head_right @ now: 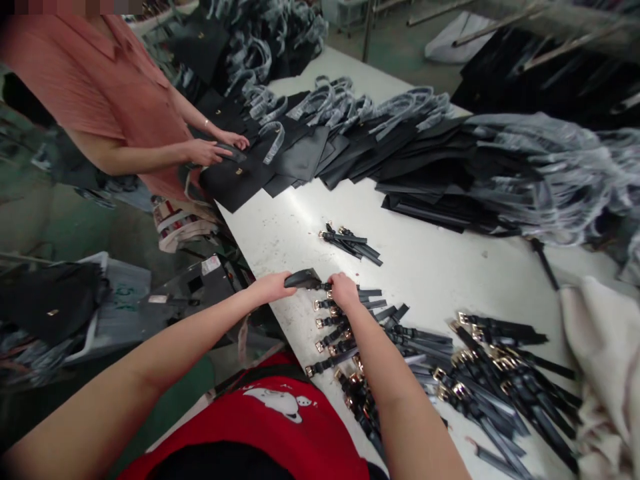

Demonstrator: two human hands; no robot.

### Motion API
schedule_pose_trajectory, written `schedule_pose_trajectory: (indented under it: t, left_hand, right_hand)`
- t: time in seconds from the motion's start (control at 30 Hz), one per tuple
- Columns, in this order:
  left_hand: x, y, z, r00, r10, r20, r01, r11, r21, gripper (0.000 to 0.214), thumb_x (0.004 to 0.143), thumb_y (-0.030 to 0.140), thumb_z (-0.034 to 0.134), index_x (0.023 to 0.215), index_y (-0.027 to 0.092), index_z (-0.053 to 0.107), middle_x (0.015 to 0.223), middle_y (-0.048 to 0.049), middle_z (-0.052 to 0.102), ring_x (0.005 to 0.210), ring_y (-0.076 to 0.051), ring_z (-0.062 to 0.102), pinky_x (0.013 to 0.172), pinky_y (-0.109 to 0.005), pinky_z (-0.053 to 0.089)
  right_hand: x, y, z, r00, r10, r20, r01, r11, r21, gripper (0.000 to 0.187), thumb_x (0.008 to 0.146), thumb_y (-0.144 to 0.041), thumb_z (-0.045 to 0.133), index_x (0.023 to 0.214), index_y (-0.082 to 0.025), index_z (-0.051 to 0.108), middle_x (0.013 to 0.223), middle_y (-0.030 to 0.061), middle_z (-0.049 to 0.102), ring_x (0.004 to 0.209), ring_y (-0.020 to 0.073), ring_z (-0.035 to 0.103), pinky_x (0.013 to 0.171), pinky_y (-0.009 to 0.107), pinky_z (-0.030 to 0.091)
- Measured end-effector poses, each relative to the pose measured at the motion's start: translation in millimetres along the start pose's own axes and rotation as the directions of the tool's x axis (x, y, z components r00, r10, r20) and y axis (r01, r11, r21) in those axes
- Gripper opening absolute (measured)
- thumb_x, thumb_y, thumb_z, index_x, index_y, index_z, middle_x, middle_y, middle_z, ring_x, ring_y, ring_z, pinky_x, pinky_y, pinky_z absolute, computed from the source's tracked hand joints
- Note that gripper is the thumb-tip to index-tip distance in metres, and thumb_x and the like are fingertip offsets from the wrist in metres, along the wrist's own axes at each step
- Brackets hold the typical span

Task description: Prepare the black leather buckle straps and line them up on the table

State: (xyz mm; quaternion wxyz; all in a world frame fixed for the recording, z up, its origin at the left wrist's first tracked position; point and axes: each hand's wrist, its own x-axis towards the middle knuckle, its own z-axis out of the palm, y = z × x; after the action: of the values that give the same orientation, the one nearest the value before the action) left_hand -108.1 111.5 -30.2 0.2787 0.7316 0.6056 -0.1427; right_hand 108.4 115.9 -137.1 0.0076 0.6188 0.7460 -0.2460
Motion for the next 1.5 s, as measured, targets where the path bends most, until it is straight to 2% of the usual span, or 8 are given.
schedule_pose_trajectory:
  t: [0.2, 0.4, 0.6, 0.87, 1.0, 1.17, 1.33, 1.5]
  left_hand:
    - [-40, -49, -10.9, 0.987, -0.137, -0.078, 0.124, 0.980, -0.155, 0.044, 0.074, 0.046, 0.042, 0.112, 0.024, 0.047, 0.098, -0.0050, 0.061, 0.085, -0.020, 0.058, 0.068, -0.026, 0.043]
    - [-50, -45, -11.5, 0.984, -0.165, -0.063, 0.152, 0.971, -0.183, 0.042, 0.074, 0.044, 0.044, 0.111, 0.026, 0.047, 0.098, -0.0038, 0.062, 0.087, -0.022, 0.058, 0.070, -0.027, 0.042]
    - [-50, -48, -7.1, 0.983, -0.179, -0.043, 0.163, 0.955, -0.249, 0.044, 0.075, 0.044, 0.043, 0.116, 0.028, 0.043, 0.097, -0.0033, 0.062, 0.085, -0.021, 0.058, 0.068, -0.026, 0.042]
    - [-58, -53, -3.0, 0.985, -0.173, -0.021, 0.165, 0.965, -0.203, 0.044, 0.074, 0.046, 0.044, 0.114, 0.028, 0.045, 0.093, -0.0037, 0.063, 0.081, -0.021, 0.059, 0.066, -0.026, 0.042]
    - [-60, -44, -5.7, 0.988, -0.149, -0.036, 0.140, 0.972, -0.189, 0.043, 0.073, 0.046, 0.045, 0.112, 0.028, 0.047, 0.092, -0.0040, 0.063, 0.082, -0.022, 0.059, 0.066, -0.027, 0.042]
    - [-63, -31, -6.0, 0.992, -0.120, -0.039, 0.110, 0.974, -0.200, 0.044, 0.073, 0.044, 0.044, 0.114, 0.029, 0.046, 0.097, -0.0032, 0.062, 0.085, -0.022, 0.058, 0.070, -0.027, 0.042]
    - [-71, -33, -0.1, 0.993, -0.102, -0.052, 0.088, 0.972, -0.216, 0.044, 0.074, 0.044, 0.044, 0.115, 0.029, 0.045, 0.096, -0.0029, 0.062, 0.084, -0.021, 0.058, 0.069, -0.026, 0.042]
    - [-77, -42, 9.2, 0.987, -0.123, -0.101, 0.099, 0.971, -0.216, 0.044, 0.075, 0.045, 0.042, 0.115, 0.028, 0.044, 0.095, -0.0028, 0.062, 0.083, -0.020, 0.058, 0.067, -0.025, 0.042]
  right_hand:
    - [11, 16, -23, 0.997, -0.018, 0.076, 0.022, 0.998, -0.057, 0.021, 0.075, -0.018, 0.041, 0.091, -0.020, 0.055, 0.089, 0.0038, 0.055, 0.083, 0.0146, 0.052, 0.072, 0.024, 0.036]
    - [84, 1, -64, 0.978, 0.016, -0.206, -0.038, 0.994, -0.099, 0.032, 0.079, -0.024, 0.038, 0.110, -0.019, 0.044, 0.111, 0.0085, 0.046, 0.090, 0.0166, 0.051, 0.072, 0.025, 0.038]
    - [130, -10, -70, 0.993, 0.032, -0.116, -0.059, 0.969, -0.241, 0.033, 0.077, -0.037, 0.045, 0.105, -0.020, 0.046, 0.101, 0.0085, 0.048, 0.085, 0.0187, 0.052, 0.067, 0.028, 0.039]
    - [95, -6, -65, 0.980, -0.189, -0.056, 0.154, 0.913, -0.377, 0.019, 0.080, -0.019, 0.037, 0.090, -0.017, 0.053, 0.095, 0.0101, 0.051, 0.088, 0.0190, 0.050, 0.073, 0.029, 0.037]
    - [92, -6, -70, 0.984, -0.078, -0.163, 0.028, 0.957, -0.288, 0.029, 0.081, -0.026, 0.038, 0.109, -0.018, 0.045, 0.107, 0.0107, 0.046, 0.090, 0.0185, 0.050, 0.073, 0.028, 0.038]
    - [114, -14, -71, 0.995, 0.018, -0.093, -0.043, 0.962, -0.270, 0.031, 0.081, -0.036, 0.038, 0.106, -0.020, 0.046, 0.101, 0.0102, 0.049, 0.085, 0.0191, 0.053, 0.068, 0.030, 0.040]
    - [121, -22, -69, 0.993, -0.047, -0.110, 0.003, 0.931, -0.365, 0.023, 0.079, -0.030, 0.045, 0.097, -0.018, 0.050, 0.098, 0.0108, 0.048, 0.083, 0.0189, 0.053, 0.066, 0.029, 0.039]
    - [95, -23, -61, 0.968, -0.225, -0.112, 0.169, 0.912, -0.373, 0.022, 0.078, -0.026, 0.046, 0.098, -0.017, 0.049, 0.095, 0.0088, 0.050, 0.082, 0.0179, 0.051, 0.067, 0.027, 0.037]
